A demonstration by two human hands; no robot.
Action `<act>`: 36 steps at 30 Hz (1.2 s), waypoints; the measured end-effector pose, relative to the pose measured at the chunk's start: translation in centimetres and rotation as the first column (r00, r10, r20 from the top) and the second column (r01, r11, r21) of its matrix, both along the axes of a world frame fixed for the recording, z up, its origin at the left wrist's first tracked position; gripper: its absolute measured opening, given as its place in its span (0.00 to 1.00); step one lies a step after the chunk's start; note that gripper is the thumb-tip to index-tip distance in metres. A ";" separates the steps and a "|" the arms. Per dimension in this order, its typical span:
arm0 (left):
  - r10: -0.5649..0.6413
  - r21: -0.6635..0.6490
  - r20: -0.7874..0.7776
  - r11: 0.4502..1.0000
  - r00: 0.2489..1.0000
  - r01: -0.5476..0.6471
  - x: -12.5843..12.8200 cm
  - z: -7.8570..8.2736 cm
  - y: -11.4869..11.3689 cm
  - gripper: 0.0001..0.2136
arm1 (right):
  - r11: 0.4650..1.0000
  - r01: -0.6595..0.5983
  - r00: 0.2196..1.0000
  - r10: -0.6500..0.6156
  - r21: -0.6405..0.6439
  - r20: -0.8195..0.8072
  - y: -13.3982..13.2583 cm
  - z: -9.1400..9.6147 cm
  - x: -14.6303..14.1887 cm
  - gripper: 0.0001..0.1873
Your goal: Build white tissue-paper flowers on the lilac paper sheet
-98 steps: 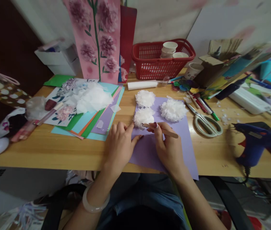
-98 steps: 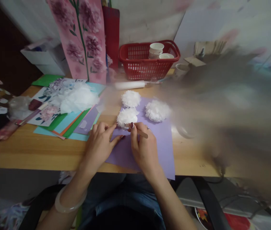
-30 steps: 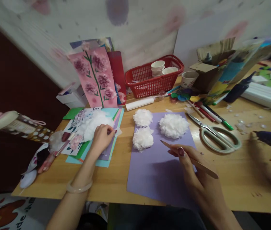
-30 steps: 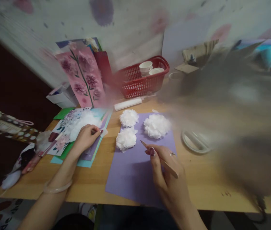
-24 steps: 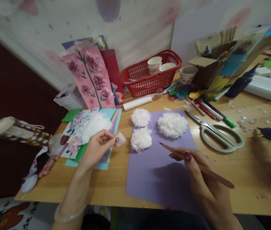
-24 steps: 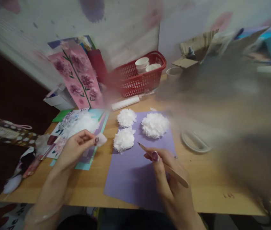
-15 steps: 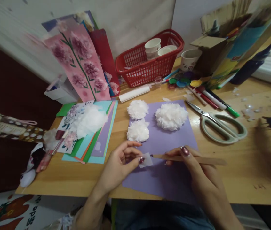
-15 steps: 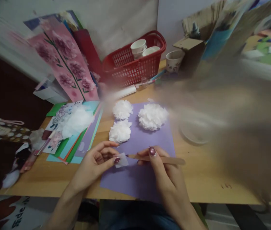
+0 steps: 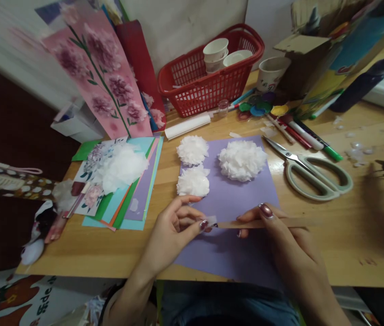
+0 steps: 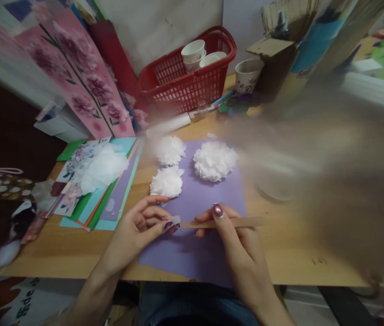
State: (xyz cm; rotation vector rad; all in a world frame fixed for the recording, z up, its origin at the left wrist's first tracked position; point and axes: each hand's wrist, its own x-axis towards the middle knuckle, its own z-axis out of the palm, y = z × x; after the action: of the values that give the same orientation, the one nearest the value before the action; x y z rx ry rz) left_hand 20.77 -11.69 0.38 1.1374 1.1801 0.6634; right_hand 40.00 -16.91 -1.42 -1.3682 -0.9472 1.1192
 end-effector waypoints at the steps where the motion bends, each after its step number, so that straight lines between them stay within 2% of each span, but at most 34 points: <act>1: -0.005 -0.013 0.013 1.000 1.000 0.005 0.0 0.0 -0.1 0.19 | 1.000 0.010 1.000 -0.010 -0.014 -0.007 0.0 0.0 0.0 0.22; 4: -0.017 -0.012 0.018 1.000 1.000 0.017 0.1 0.2 -0.1 0.20 | 0.999 0.010 0.999 -0.011 -0.044 -0.040 -0.1 -0.2 0.1 0.23; 13: -0.073 0.012 0.043 0.997 0.996 0.072 -0.3 0.9 -0.4 0.16 | 1.000 0.000 1.000 0.000 -0.008 -0.026 -0.1 -1.0 0.4 0.22; 18: -0.021 -0.010 0.076 1.000 0.997 0.022 -0.2 0.7 -0.6 0.22 | 1.000 0.008 1.000 -0.008 -0.009 -0.016 0.0 -0.8 0.1 0.21; 25: 0.004 0.028 0.015 1.000 1.000 -0.004 -0.3 0.6 -0.6 0.20 | 0.985 0.174 0.979 -0.173 0.009 -0.107 -0.3 -0.8 0.0 0.19; 31: -0.033 0.023 0.050 0.999 0.998 0.031 -0.3 0.5 -0.7 0.20 | 0.999 0.037 0.996 -0.036 0.011 -0.076 -0.3 -0.6 -0.1 0.21; 36: -0.063 0.037 0.009 0.997 0.998 0.063 -0.1 0.6 -0.9 0.20 | 1.000 0.003 0.998 -0.003 -0.004 -0.066 -0.4 -0.6 -0.4 0.22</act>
State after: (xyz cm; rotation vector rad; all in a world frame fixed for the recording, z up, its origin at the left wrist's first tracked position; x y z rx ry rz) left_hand 20.72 -12.56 1.02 1.1961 1.1229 0.6446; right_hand 39.63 -17.30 -2.05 -1.3272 -0.8951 1.1574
